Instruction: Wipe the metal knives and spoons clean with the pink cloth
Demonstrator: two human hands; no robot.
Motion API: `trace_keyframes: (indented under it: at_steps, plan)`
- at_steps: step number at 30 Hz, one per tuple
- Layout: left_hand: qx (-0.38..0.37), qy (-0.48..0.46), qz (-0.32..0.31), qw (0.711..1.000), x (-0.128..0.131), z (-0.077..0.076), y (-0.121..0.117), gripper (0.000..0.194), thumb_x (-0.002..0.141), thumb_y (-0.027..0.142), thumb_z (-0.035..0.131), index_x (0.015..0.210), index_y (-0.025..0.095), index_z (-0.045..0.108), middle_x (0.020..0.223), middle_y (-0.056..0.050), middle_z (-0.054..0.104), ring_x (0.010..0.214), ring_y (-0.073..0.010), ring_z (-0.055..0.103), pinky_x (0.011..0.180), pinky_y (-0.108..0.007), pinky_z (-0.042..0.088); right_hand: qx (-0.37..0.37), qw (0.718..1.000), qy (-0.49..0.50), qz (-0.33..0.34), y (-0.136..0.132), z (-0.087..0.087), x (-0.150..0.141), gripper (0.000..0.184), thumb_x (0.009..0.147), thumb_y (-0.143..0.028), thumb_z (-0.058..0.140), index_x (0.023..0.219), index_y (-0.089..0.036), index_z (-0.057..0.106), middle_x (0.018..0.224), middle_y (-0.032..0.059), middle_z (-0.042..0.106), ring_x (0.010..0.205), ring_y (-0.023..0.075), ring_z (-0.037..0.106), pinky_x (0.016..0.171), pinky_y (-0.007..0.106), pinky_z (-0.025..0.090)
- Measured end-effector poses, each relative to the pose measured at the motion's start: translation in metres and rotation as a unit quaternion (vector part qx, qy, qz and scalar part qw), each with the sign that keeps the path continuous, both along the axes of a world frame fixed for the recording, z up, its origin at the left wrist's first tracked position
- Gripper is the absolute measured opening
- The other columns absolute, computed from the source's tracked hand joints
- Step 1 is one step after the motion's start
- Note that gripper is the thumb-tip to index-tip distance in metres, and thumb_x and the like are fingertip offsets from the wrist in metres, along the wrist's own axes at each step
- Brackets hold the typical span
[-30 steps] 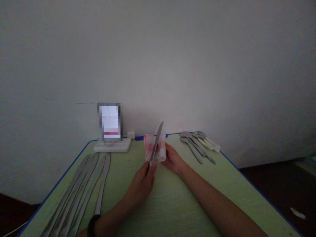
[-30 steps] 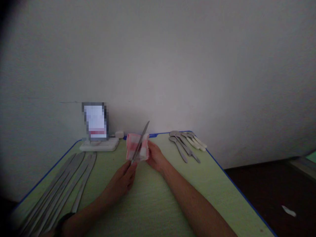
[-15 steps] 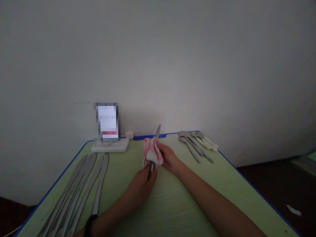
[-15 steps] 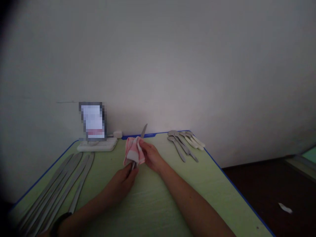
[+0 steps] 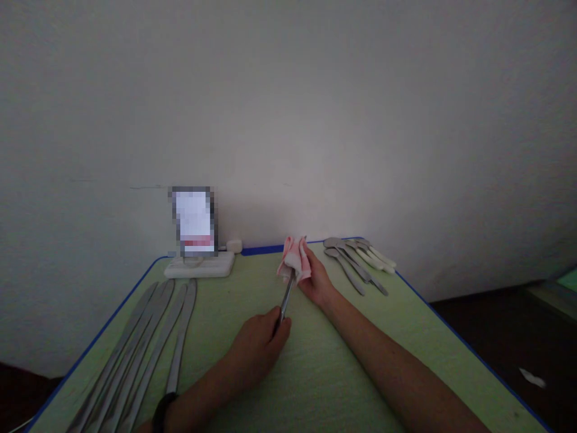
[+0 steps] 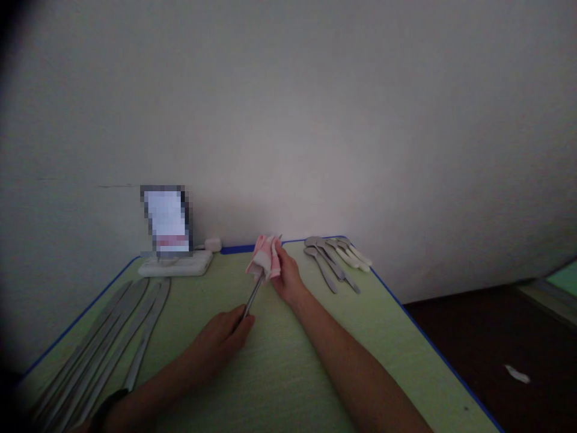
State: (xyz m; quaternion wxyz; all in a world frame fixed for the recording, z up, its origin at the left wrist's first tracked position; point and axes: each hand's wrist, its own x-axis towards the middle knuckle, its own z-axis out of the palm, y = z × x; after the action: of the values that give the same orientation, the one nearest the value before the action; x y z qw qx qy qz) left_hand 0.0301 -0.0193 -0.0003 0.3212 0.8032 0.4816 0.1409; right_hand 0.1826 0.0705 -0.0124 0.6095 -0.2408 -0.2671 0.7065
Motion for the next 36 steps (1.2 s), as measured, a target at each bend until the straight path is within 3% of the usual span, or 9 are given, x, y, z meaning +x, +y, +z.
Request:
trace_keyframes:
  at_steps: [5, 10, 20, 24, 32, 36]
  plan:
    - [-0.004, 0.004, -0.007, 1.000, 0.000, 0.001, -0.002, 0.028, 0.087, 0.040, 0.030, 0.069, 0.021, 0.039, 0.060, 0.002, 0.046, 0.056, -0.0151, 0.045, 0.055, -0.026, 0.027, -0.018, 0.999, 0.030, -0.032, 0.007, 0.000, 0.008, 0.029, 0.081, -0.039, 0.056, 0.101, -0.019, 0.061, 0.072, -0.0013, 0.067, 0.059, 0.0126, 0.059, 0.057, 0.026, 0.051]
    - [-0.071, -0.101, 0.027, 0.992, -0.002, -0.003, -0.003, 0.032, 0.088, 0.046, 0.031, 0.068, 0.022, 0.038, 0.055, 0.005, 0.045, 0.051, -0.0130, 0.044, 0.052, -0.024, 0.032, -0.016, 0.998, -0.008, -0.054, 0.009, -0.005, 0.007, 0.022, 0.080, -0.033, 0.059, 0.092, -0.015, 0.063, 0.073, 0.0000, 0.067, 0.061, 0.0122, 0.059, 0.059, 0.025, 0.051]
    - [-0.100, -0.177, 0.051, 0.978, 0.000, -0.006, 0.000, 0.027, 0.090, 0.041, 0.029, 0.077, 0.021, 0.041, 0.047, 0.008, 0.045, 0.045, -0.0120, 0.044, 0.052, -0.023, 0.035, 0.009, 0.990, -0.118, 0.073, -0.007, -0.002, 0.005, 0.019, 0.069, -0.028, 0.070, 0.079, -0.013, 0.065, 0.068, 0.0008, 0.067, 0.059, 0.0102, 0.058, 0.059, 0.021, 0.045]
    - [-0.082, -0.159, 0.042, 0.983, 0.000, -0.005, 0.001, 0.025, 0.090, 0.038, 0.028, 0.076, 0.022, 0.040, 0.048, 0.007, 0.043, 0.046, -0.0131, 0.045, 0.053, -0.023, 0.035, -0.010, 0.995, -0.097, 0.029, -0.002, -0.006, 0.005, 0.019, 0.071, -0.029, 0.068, 0.079, -0.013, 0.064, 0.070, 0.0017, 0.067, 0.060, 0.0114, 0.058, 0.060, 0.023, 0.046]
    - [-0.006, -0.024, 0.007, 1.000, -0.001, -0.002, -0.003, 0.021, 0.090, 0.032, 0.028, 0.079, 0.021, 0.042, 0.065, 0.000, 0.052, 0.058, -0.0168, 0.050, 0.057, -0.026, 0.031, -0.046, 0.996, -0.016, -0.076, 0.015, -0.016, 0.007, 0.013, 0.080, -0.028, 0.056, 0.085, -0.016, 0.060, 0.067, 0.0006, 0.065, 0.063, 0.0149, 0.060, 0.061, 0.029, 0.051]
    - [-0.023, -0.052, 0.013, 0.998, -0.001, -0.003, -0.003, 0.023, 0.089, 0.035, 0.029, 0.078, 0.020, 0.042, 0.062, 0.002, 0.048, 0.057, -0.0159, 0.047, 0.056, -0.026, 0.031, -0.028, 0.996, -0.033, -0.075, 0.012, -0.014, 0.007, 0.015, 0.078, -0.030, 0.060, 0.085, -0.016, 0.060, 0.068, 0.0012, 0.065, 0.063, 0.0149, 0.059, 0.059, 0.029, 0.051]
